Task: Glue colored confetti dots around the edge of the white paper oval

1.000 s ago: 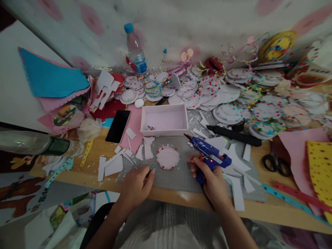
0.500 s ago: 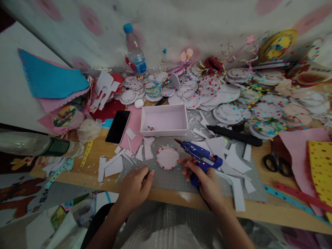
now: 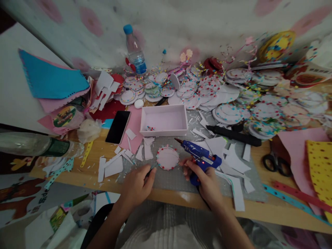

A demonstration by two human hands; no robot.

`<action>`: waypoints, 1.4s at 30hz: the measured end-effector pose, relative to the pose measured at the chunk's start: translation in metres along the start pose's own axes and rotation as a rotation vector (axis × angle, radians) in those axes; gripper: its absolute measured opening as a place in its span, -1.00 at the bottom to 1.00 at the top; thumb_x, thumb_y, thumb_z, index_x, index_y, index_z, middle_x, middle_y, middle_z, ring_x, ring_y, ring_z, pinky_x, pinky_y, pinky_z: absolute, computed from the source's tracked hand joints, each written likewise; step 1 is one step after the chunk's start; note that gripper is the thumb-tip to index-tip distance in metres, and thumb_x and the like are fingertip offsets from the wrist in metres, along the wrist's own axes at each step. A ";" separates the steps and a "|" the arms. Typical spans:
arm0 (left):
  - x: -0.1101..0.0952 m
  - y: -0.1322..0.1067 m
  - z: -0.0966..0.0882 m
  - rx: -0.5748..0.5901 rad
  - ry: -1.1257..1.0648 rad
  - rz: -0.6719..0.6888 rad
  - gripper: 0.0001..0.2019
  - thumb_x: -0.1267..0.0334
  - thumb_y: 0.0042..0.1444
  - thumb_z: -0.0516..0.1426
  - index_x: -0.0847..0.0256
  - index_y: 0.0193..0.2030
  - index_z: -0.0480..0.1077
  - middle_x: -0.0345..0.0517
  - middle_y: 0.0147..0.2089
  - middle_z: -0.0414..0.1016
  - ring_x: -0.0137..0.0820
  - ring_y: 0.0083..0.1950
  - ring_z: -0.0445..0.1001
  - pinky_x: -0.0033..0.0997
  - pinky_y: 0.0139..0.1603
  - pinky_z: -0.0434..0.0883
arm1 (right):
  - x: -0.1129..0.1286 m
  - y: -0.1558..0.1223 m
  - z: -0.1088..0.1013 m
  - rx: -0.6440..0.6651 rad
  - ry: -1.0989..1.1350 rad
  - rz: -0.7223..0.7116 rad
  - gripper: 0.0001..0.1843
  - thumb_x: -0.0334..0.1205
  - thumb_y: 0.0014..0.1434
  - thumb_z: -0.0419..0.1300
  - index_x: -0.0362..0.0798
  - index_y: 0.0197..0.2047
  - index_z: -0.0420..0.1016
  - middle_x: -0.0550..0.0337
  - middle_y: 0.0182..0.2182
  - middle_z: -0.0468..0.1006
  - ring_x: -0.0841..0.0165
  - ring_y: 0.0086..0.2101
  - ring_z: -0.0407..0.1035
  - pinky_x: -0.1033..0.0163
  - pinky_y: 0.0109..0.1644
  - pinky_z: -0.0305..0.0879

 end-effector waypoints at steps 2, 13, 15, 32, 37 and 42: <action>0.000 0.000 0.000 -0.002 0.002 0.004 -0.72 0.20 0.29 -0.06 0.14 -0.46 0.21 -0.19 -0.53 0.44 -0.32 -0.46 0.46 -0.37 -0.47 0.05 | 0.000 0.000 0.001 0.004 0.016 -0.002 -0.84 -0.12 0.10 0.26 -0.02 -0.39 0.50 0.20 -0.42 0.53 0.45 -0.55 0.27 0.31 -0.48 0.19; 0.023 -0.010 -0.022 -0.179 -0.017 -0.012 -0.75 0.25 0.29 -0.04 0.18 -0.40 0.31 -0.13 -0.41 0.45 -0.30 -0.31 0.47 -0.37 -0.29 0.27 | 0.021 -0.011 -0.019 -0.209 -0.179 -0.031 -0.75 -0.02 0.10 0.27 -0.02 -0.41 0.43 0.25 -0.57 0.45 0.40 -0.49 0.29 0.31 -0.40 0.19; 0.031 -0.010 -0.019 -0.199 0.034 -0.014 -0.82 0.29 0.26 -0.01 0.19 -0.31 0.38 -0.10 -0.35 0.48 -0.25 -0.26 0.48 -0.33 -0.23 0.30 | 0.032 -0.012 -0.016 -0.197 -0.232 -0.047 -0.72 -0.02 0.11 0.27 -0.02 -0.45 0.38 0.32 -0.68 0.31 0.43 -0.57 0.20 0.31 -0.46 0.12; -0.003 -0.022 -0.063 -0.461 -0.830 0.047 -0.87 0.30 0.20 0.11 0.13 -0.13 0.43 -0.10 -0.14 0.46 -0.33 -0.11 0.45 -0.35 -0.12 0.42 | 0.062 -0.030 0.079 0.211 0.224 0.129 -0.63 -0.21 -0.04 0.24 -0.02 -0.68 0.12 0.37 -0.75 0.11 0.51 -0.66 0.06 0.31 -0.56 -0.02; -0.033 -0.002 -0.057 -0.266 -1.110 0.008 -0.88 0.29 0.16 0.12 0.17 -0.20 0.46 -0.10 -0.20 0.49 -0.35 -0.14 0.46 -0.38 -0.10 0.40 | 0.056 -0.031 0.084 0.181 0.038 0.185 -0.60 -0.06 -0.06 0.31 -0.02 -0.60 0.15 0.45 -0.80 0.11 0.58 -0.72 -0.05 0.35 -0.62 -0.12; -0.044 0.011 -0.048 -0.191 -1.265 -0.055 -0.85 0.25 0.10 0.16 0.18 -0.18 0.45 -0.08 -0.19 0.51 -0.32 -0.17 0.48 -0.32 -0.12 0.41 | 0.055 -0.031 0.084 0.121 -0.021 0.215 -0.65 -0.09 -0.14 0.27 0.00 -0.58 0.12 0.46 -0.82 0.12 0.58 -0.73 -0.03 0.38 -0.64 -0.12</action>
Point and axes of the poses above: each hand's wrist, its own y-axis towards the middle knuckle, its own z-axis out of the palm, x = y × z, the point moved 8 cm from there along y, towards the middle knuckle
